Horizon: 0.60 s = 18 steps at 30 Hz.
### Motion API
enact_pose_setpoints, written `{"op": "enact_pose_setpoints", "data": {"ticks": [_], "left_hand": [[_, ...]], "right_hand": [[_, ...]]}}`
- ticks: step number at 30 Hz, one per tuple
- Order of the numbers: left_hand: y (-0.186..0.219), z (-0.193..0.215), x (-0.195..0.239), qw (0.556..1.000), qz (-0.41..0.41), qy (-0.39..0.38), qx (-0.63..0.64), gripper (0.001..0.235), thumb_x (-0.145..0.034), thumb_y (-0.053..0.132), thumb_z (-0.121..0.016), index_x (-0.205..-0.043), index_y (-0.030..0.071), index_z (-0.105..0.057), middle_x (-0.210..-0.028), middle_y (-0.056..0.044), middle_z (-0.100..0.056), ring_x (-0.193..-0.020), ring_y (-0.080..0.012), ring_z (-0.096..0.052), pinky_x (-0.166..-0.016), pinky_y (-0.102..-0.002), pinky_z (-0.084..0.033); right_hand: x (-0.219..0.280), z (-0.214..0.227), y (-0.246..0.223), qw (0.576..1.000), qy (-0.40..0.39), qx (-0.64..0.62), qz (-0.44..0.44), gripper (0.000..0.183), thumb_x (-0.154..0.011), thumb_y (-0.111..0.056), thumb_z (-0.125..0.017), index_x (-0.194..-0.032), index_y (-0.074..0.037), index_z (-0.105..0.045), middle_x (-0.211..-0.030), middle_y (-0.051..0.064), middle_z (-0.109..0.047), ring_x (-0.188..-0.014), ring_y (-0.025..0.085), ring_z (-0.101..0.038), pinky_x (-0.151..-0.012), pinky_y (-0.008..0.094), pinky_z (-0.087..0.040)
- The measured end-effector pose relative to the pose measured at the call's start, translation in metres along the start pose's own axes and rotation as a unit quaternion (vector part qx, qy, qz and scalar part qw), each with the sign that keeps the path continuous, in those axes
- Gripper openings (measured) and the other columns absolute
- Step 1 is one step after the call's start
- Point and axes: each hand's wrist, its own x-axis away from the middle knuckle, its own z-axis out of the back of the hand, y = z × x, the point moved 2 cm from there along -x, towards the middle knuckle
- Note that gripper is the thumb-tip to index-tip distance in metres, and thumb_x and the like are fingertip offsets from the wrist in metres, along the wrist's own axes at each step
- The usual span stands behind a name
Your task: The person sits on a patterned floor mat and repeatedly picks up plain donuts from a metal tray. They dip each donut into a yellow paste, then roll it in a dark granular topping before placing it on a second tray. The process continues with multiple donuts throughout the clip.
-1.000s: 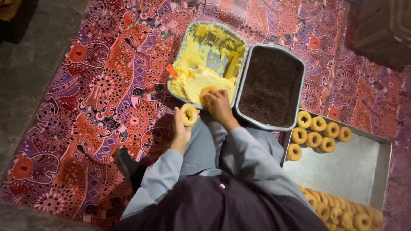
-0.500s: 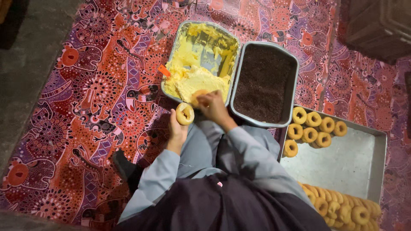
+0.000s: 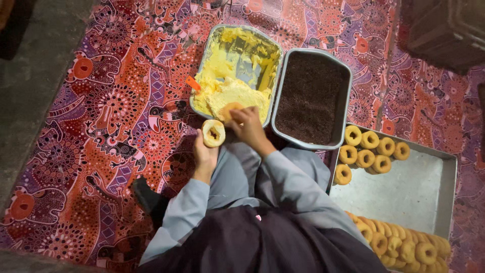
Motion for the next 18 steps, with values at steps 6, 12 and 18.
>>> {"op": "enact_pose_setpoints", "data": {"ticks": [6,12,18], "left_hand": [[0.001,-0.013,0.008,1.000,0.010,-0.016,-0.017,0.055,-0.108,0.041,-0.043,-0.144,0.000,-0.050,-0.142,-0.013,-0.058,-0.131,-0.0258,-0.055,-0.115,-0.043,-0.040],[-0.017,-0.028,0.013,0.997,-0.004,-0.065,-0.029,0.053,-0.110,0.038,-0.041,-0.145,-0.001,-0.050,-0.144,-0.012,-0.057,-0.134,-0.0259,-0.053,-0.117,-0.042,-0.041],[-0.054,-0.055,0.017,0.992,0.086,-0.064,-0.072,0.049,-0.110,0.035,-0.042,-0.147,0.003,-0.047,-0.143,-0.012,-0.055,-0.129,-0.0273,-0.053,-0.106,-0.045,-0.042]], "right_hand": [[0.008,0.006,0.003,0.999,-0.017,-0.006,-0.044,0.032,-0.083,-0.016,-0.081,-0.114,-0.009,-0.076,-0.093,0.006,-0.073,-0.100,0.031,-0.053,-0.092,0.041,-0.047],[0.017,0.041,-0.023,0.993,-0.074,0.006,-0.090,0.031,-0.081,-0.021,-0.082,-0.110,-0.011,-0.078,-0.086,0.007,-0.071,-0.093,0.028,-0.054,-0.086,0.038,-0.049],[0.045,0.059,0.017,0.995,-0.027,-0.082,0.039,0.039,-0.081,-0.019,-0.079,-0.117,-0.008,-0.073,-0.098,0.009,-0.071,-0.100,0.033,-0.055,-0.090,0.042,-0.049]]}}
